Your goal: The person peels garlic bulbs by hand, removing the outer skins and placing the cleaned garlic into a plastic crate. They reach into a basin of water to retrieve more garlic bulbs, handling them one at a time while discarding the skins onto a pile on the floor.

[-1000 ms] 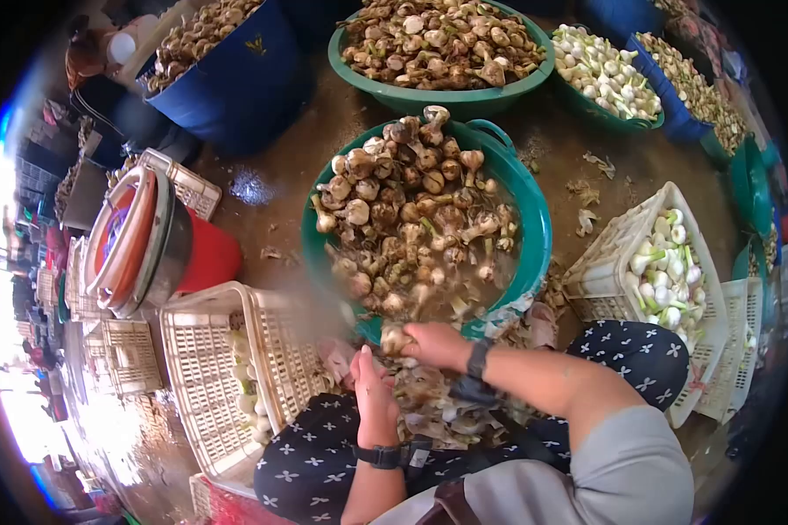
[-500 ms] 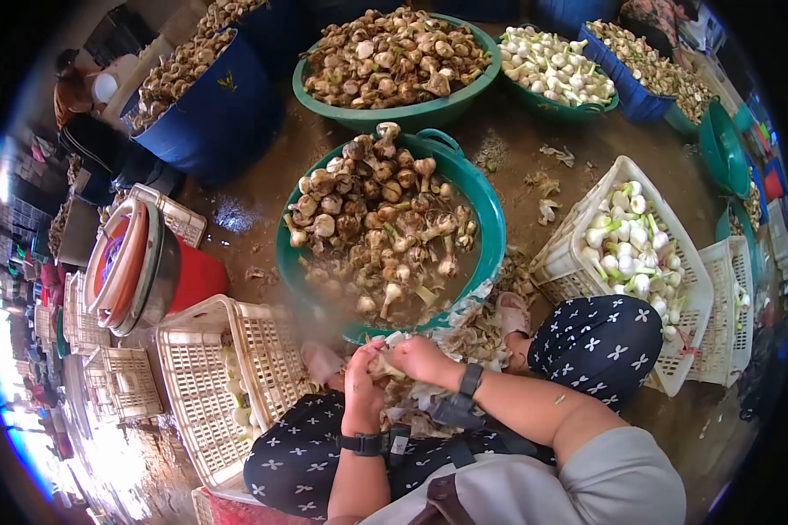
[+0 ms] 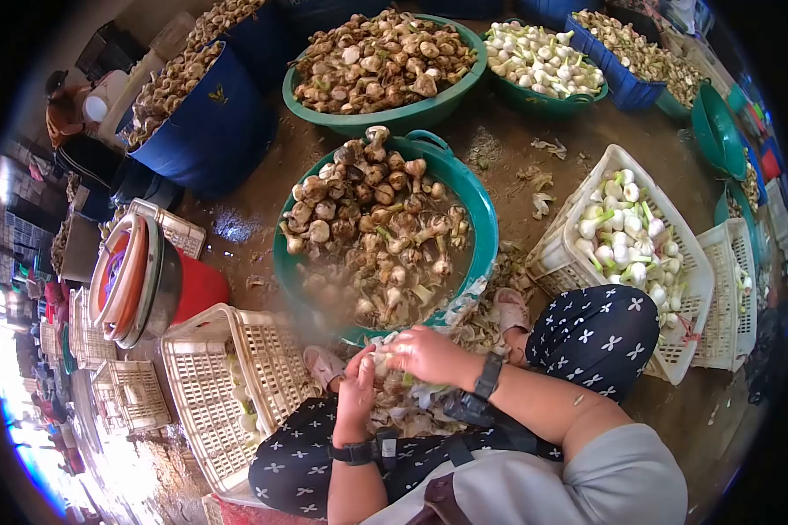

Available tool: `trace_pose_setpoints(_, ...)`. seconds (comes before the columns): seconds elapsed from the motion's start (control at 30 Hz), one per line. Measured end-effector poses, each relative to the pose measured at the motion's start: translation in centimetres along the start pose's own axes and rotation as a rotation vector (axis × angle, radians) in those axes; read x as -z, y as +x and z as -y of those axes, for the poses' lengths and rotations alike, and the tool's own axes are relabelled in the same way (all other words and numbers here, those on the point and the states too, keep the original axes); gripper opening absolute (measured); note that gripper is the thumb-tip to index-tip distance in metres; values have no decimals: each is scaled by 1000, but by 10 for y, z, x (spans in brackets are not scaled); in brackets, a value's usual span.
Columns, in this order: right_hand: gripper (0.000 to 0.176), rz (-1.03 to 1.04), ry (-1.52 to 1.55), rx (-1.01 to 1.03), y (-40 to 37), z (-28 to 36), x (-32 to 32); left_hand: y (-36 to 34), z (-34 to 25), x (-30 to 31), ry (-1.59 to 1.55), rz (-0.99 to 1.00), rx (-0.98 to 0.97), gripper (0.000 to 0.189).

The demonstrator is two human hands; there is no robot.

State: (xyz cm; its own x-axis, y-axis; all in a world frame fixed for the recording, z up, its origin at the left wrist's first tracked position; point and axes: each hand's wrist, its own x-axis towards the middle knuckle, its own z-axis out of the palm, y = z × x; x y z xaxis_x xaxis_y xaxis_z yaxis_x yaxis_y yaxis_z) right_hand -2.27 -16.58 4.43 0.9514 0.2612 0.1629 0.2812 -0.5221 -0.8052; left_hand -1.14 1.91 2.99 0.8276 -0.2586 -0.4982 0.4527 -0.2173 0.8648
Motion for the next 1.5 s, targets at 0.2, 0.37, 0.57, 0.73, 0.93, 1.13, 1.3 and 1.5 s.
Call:
trace_pose_setpoints(0.2, 14, -62, 57, -167, -6, -19, -17, 0, -6, -10, 97, 76, -165, 44)
trace_pose_setpoints(0.37, 13, 50, 1084, -1028, -14, -42, -26, -3, -9, -17, 760, -12, -772, 47)
trace_pose_setpoints(0.57, 18, -130, 1586, -908, -6, -11, -18, 6, 7, -22, 165, -231, -525, 15)
trace_pose_setpoints(0.73, 15, 38, 340, -194, -46, -10, -34, 11, 15, 2, -1045, -236, -110, 20)
trace_pose_setpoints(0.93, 12, 302, -493, -71, -65, -47, -23, 3, -6, -1, -867, -480, -133, 20)
trace_pose_setpoints(1.13, 27, 271, -341, -330, -22, 12, 11, 1, -2, 16, -710, -566, -86, 21)
trace_pose_setpoints(1.3, 62, 75, 1196, -864, 18, -9, -7, -6, -24, -18, -488, -351, -319, 20)
trace_pose_setpoints(1.5, 74, 261, 1731, -14, 42, -46, 65, 21, 50, -50, 447, 178, 164, 53)
